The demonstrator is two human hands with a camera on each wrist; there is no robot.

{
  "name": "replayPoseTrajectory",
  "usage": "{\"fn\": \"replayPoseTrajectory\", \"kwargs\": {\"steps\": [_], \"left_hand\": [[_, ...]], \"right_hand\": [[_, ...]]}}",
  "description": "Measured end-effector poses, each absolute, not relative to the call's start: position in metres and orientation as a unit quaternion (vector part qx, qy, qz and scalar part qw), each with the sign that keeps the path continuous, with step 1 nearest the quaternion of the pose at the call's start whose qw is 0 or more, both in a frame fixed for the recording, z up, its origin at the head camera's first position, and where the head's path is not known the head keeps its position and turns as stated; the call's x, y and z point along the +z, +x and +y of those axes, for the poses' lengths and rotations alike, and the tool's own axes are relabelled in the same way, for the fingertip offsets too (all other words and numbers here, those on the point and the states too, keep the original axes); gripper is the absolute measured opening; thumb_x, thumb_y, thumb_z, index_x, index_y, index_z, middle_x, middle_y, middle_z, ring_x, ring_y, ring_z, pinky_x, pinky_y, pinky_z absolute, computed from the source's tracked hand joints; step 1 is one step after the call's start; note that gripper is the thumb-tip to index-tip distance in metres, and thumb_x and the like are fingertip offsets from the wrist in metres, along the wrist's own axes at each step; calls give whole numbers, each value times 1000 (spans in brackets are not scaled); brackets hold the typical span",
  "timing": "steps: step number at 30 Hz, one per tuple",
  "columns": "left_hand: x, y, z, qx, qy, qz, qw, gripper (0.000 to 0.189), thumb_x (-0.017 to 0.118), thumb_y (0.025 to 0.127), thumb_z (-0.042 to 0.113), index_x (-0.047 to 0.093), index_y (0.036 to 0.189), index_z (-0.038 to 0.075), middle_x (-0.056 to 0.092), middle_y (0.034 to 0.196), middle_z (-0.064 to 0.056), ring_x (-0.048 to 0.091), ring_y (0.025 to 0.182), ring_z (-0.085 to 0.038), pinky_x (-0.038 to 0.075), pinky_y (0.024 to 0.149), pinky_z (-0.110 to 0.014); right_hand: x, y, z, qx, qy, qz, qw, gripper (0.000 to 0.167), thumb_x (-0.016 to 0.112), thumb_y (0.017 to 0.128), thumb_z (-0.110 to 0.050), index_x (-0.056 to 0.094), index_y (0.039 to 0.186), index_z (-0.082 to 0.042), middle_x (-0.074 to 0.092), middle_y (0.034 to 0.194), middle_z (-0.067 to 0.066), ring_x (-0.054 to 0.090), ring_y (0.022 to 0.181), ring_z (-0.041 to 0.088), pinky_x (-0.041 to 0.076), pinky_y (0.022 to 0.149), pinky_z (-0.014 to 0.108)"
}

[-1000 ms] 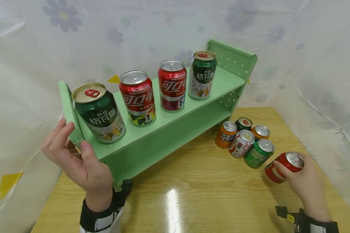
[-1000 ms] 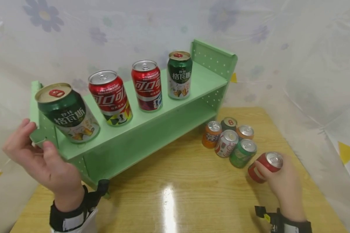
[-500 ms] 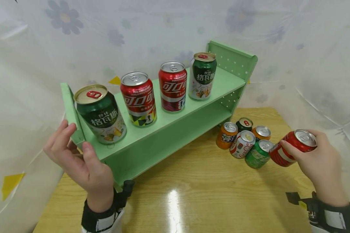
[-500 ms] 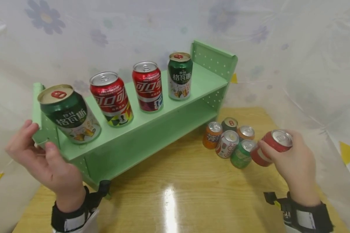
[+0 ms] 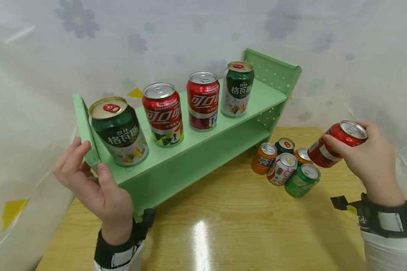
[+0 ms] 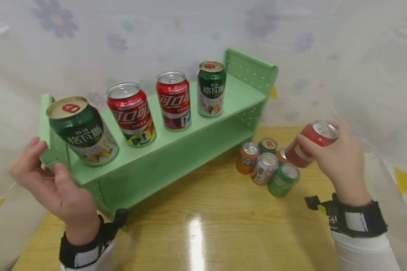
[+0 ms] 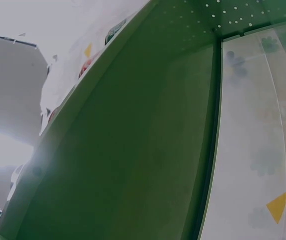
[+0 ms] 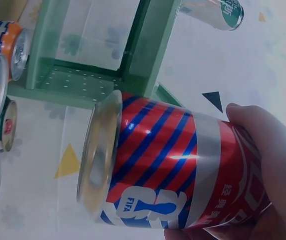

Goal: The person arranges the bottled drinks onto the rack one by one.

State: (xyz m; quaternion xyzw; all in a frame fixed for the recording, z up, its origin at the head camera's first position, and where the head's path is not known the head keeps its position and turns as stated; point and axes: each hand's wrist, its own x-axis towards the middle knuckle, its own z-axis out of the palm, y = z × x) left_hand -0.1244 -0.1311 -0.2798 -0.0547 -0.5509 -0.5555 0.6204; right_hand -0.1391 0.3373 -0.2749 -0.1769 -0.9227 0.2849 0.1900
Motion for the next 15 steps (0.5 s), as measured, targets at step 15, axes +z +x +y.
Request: {"fn": "replayPoseTrajectory", "kwargs": {"steps": [15], "left_hand": [[-280,-126,-130,-553,-53,-553,621,33,39,84,-2,54,111,-13,48,122,-16,44,131,-33,36,92,-25]], "right_hand": [[-220,-186,326,298,-141,-924,192,93,67,89,-59,32,158,-7,46,151,27,50,121,45,36,60,14]]}}
